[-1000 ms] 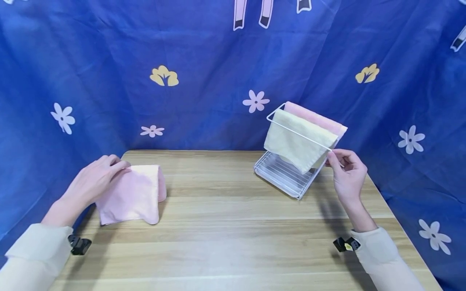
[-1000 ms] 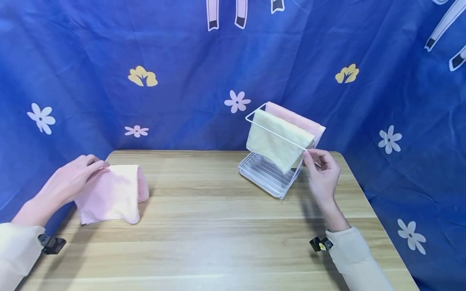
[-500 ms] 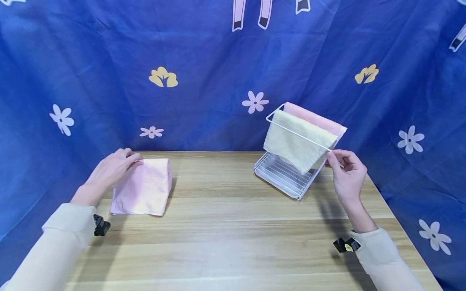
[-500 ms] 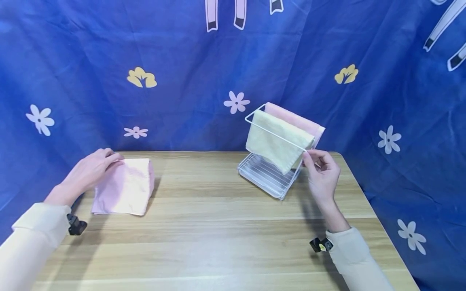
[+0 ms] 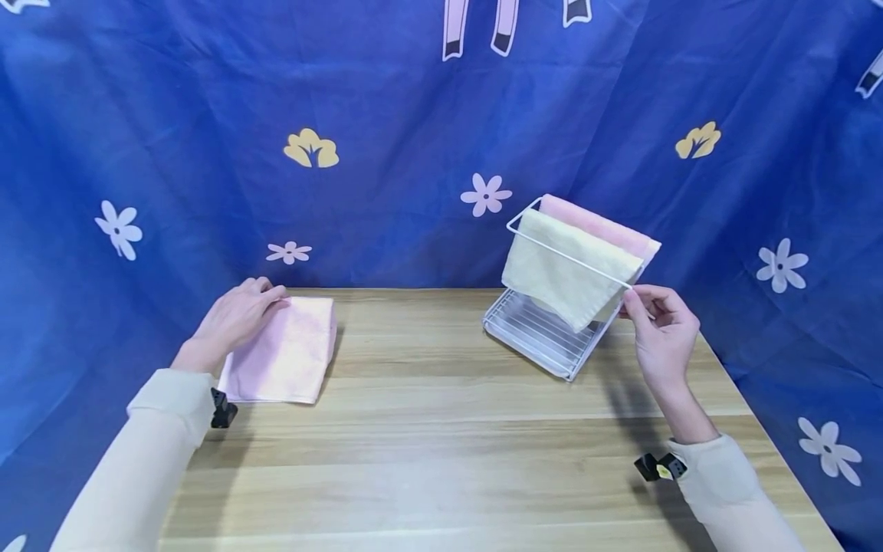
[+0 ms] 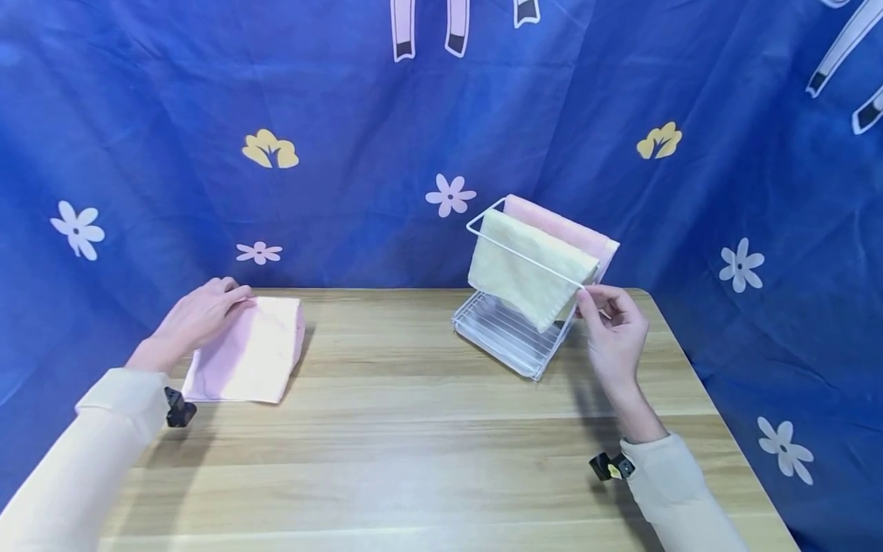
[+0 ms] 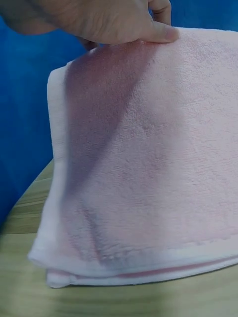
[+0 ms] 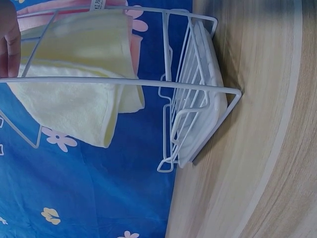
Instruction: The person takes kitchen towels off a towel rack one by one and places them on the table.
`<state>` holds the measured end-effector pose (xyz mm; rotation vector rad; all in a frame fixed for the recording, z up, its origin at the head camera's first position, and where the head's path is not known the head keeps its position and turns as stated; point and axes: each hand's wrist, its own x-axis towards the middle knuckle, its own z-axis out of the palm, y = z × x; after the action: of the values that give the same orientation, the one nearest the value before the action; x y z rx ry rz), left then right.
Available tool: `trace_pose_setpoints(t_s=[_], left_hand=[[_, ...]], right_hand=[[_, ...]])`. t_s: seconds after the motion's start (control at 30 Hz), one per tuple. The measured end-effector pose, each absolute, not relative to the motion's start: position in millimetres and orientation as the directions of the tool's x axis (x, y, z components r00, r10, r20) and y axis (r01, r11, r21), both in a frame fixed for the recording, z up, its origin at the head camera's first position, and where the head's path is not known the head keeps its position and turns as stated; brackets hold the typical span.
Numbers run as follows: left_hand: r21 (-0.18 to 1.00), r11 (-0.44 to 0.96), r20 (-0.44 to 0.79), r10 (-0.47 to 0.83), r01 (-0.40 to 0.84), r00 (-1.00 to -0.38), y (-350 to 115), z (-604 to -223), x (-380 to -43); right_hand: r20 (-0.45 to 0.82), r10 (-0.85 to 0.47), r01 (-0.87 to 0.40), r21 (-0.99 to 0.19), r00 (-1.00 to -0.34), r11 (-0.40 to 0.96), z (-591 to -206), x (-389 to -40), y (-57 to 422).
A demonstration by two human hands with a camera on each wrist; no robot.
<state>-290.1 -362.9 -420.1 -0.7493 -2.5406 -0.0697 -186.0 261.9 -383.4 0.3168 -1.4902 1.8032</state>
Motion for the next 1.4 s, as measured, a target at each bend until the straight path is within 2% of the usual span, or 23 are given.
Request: trace_pose_setpoints(t_s=[0.23, 0.4, 0.67, 0.97, 1.23, 1.4], left_hand=[[-0.053, 0.874, 0.417, 0.458, 0.483, -0.785, -357, -426, -303], [-0.037, 0.890, 0.357, 0.436, 0.454, -0.826, -356, -432, -309], [-0.077, 0.887, 0.351, 0.451, 0.455, -0.820, -358, -439, -307], [0.006, 0.918, 0.235, 0.385, 0.397, -0.893, -351, -424, -304], [0.055, 0.899, 0.266, 0.407, 0.435, -0.874, -326, -403, -294], [0.056, 0.862, 0.330, 0.460, 0.503, -0.824, -304, -390, -290]], right_hand=[[0.621, 0.385, -0.694, -0.717, -0.682, -0.073, -382, -187, 262], [0.620, 0.390, -0.684, -0.728, -0.681, -0.038, -383, -187, 262], [0.622, 0.387, -0.680, -0.733, -0.681, -0.020, -383, -186, 262], [0.632, 0.378, -0.688, -0.726, -0.677, -0.018, -384, -188, 263], [0.638, 0.381, -0.700, -0.713, -0.669, -0.034, -386, -189, 264], [0.634, 0.380, -0.695, -0.718, -0.673, -0.032, -385, -187, 263]])
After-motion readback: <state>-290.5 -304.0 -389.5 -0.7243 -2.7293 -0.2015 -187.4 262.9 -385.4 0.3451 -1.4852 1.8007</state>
